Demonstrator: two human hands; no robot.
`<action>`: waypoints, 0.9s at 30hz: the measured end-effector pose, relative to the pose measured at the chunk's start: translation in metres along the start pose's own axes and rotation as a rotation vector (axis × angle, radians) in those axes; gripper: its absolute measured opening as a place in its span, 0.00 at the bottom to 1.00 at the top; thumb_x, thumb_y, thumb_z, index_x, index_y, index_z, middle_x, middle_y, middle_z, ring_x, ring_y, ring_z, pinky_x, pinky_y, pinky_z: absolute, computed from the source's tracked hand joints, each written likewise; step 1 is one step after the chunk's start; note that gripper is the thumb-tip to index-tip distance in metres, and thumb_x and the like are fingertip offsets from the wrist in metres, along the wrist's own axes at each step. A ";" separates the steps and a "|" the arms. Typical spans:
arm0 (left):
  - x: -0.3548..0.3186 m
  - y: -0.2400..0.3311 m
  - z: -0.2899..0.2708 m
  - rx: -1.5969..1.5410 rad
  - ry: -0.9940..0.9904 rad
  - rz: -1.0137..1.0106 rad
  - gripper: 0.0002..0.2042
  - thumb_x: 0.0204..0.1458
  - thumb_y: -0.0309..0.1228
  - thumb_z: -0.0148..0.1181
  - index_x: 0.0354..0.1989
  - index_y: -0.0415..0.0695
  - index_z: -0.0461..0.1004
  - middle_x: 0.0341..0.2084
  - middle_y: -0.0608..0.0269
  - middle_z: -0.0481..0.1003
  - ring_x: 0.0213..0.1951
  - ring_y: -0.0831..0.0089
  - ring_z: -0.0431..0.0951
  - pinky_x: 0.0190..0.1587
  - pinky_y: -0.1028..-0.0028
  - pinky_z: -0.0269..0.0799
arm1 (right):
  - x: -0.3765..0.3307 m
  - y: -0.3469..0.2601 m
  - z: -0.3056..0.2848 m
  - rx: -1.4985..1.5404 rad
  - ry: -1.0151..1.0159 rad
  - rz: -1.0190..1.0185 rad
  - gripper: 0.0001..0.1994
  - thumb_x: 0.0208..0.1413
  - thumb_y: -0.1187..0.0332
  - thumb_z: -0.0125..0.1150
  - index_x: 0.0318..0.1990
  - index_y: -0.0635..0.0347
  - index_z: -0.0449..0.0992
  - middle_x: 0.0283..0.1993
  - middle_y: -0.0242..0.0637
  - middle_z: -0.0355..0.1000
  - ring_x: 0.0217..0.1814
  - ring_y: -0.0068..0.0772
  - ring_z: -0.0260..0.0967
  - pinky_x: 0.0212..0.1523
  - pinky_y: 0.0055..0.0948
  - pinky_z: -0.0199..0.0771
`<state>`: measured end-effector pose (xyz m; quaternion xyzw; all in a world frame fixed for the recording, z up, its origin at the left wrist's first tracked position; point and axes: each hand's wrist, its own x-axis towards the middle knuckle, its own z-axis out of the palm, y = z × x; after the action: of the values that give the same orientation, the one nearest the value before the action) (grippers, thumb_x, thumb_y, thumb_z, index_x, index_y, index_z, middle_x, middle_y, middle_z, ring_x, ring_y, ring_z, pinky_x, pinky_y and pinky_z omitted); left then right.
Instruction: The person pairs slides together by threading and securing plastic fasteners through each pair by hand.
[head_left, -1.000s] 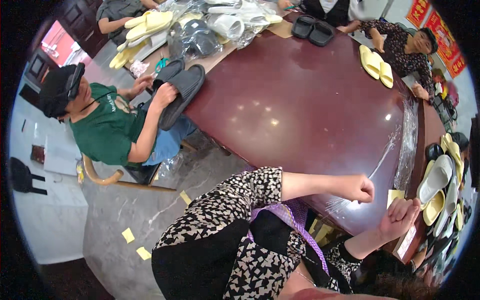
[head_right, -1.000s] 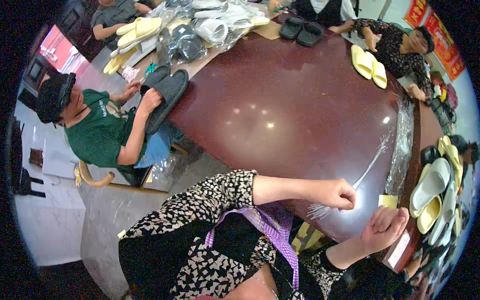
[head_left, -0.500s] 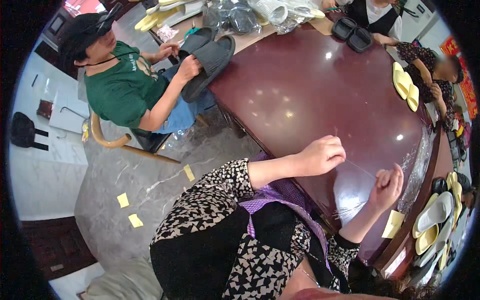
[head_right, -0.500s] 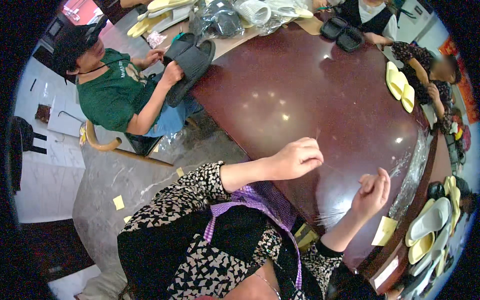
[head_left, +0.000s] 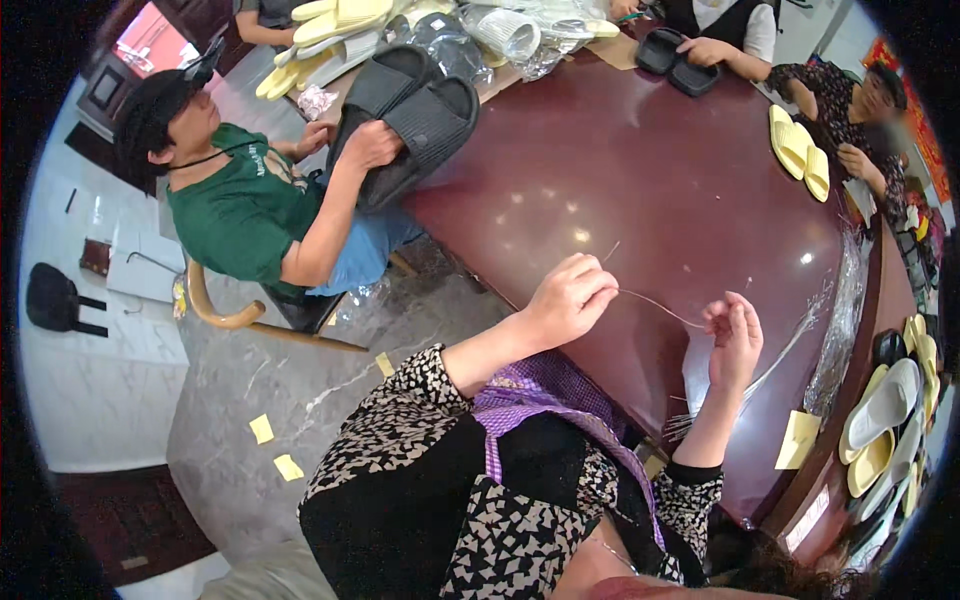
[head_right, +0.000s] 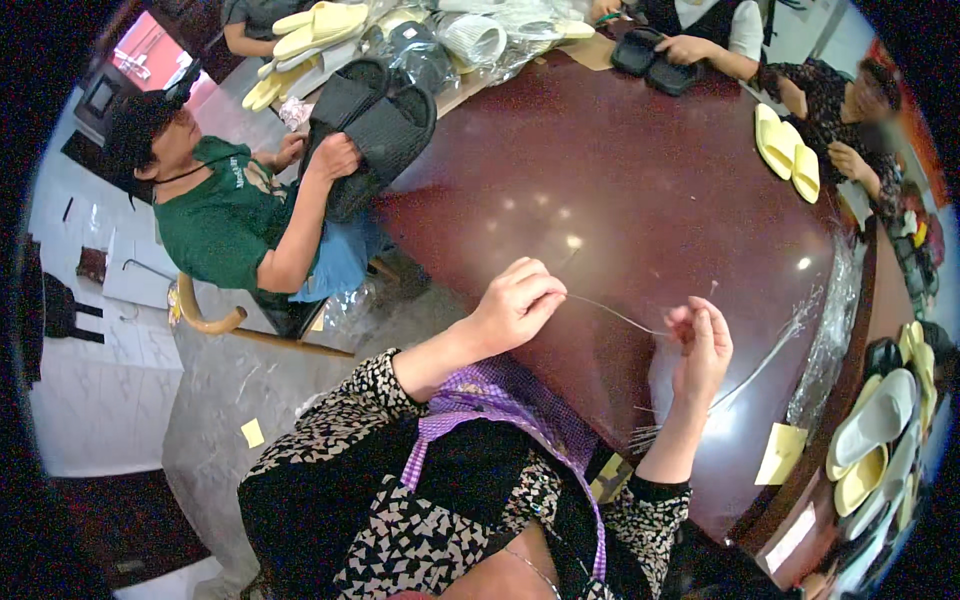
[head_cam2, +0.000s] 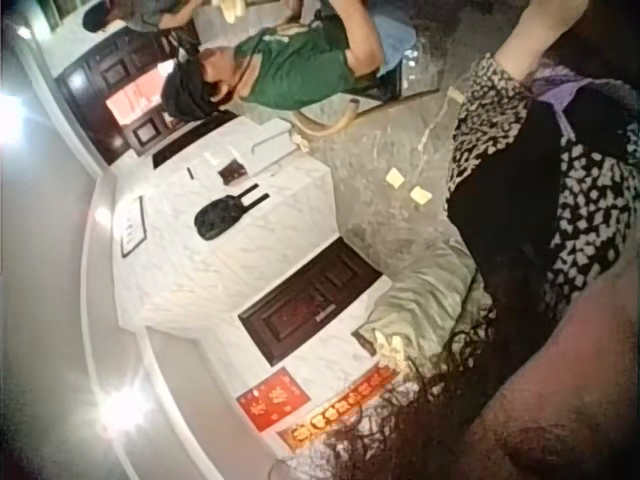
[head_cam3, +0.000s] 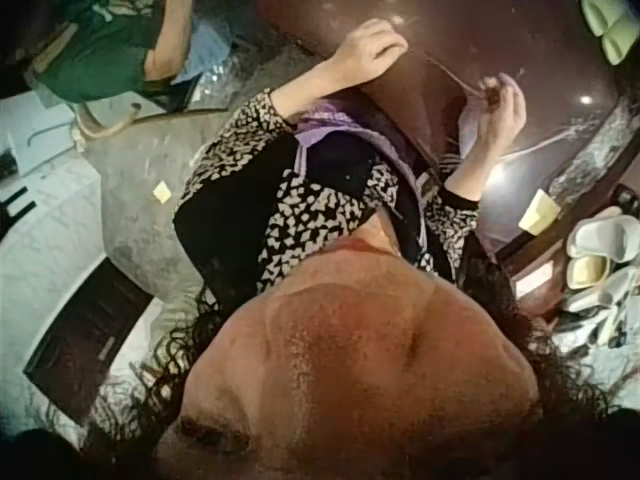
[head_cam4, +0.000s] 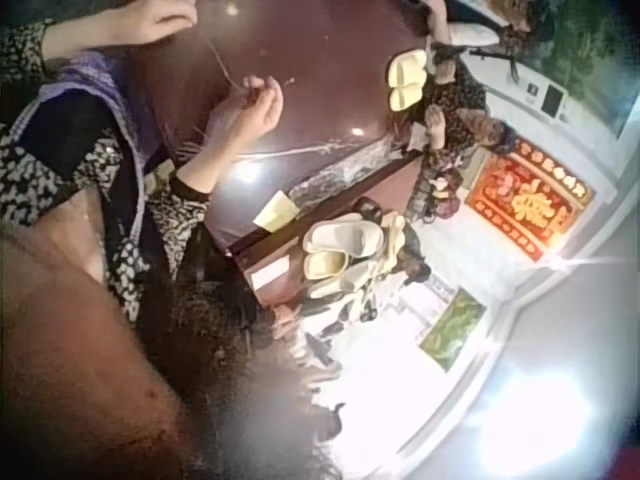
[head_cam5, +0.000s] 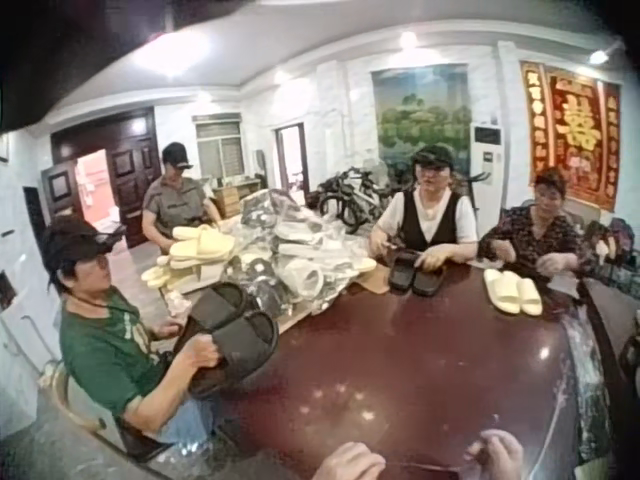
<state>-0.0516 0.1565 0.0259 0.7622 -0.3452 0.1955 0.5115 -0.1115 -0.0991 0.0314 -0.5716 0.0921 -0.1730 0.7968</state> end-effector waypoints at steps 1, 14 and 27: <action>0.000 0.000 0.002 -0.004 -0.010 0.006 0.02 0.44 0.21 0.58 0.25 0.39 0.72 0.21 0.59 0.68 0.26 0.64 0.68 0.30 0.69 0.65 | 0.000 -0.001 0.003 -0.018 0.037 0.043 0.12 0.59 0.68 0.49 0.45 0.66 0.71 0.32 0.37 0.72 0.31 0.22 0.67 0.28 0.21 0.66; 0.008 -0.001 0.027 -0.009 -0.029 -0.103 0.01 0.44 0.22 0.57 0.26 0.38 0.72 0.19 0.57 0.69 0.24 0.61 0.69 0.30 0.68 0.65 | -0.011 -0.002 0.010 -0.263 -0.266 0.152 0.11 0.55 0.75 0.50 0.45 0.67 0.73 0.38 0.37 0.74 0.32 0.21 0.69 0.33 0.20 0.70; 0.013 0.013 0.045 -0.099 -0.253 -0.046 0.01 0.45 0.23 0.57 0.27 0.39 0.73 0.22 0.58 0.70 0.28 0.62 0.70 0.33 0.69 0.67 | -0.019 0.001 0.031 -0.718 -0.305 -0.209 0.06 0.45 0.81 0.58 0.33 0.66 0.75 0.30 0.34 0.71 0.31 0.22 0.66 0.31 0.20 0.66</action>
<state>-0.0548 0.1083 0.0250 0.7624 -0.3983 0.0689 0.5053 -0.1176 -0.0641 0.0394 -0.8391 -0.0312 -0.1229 0.5290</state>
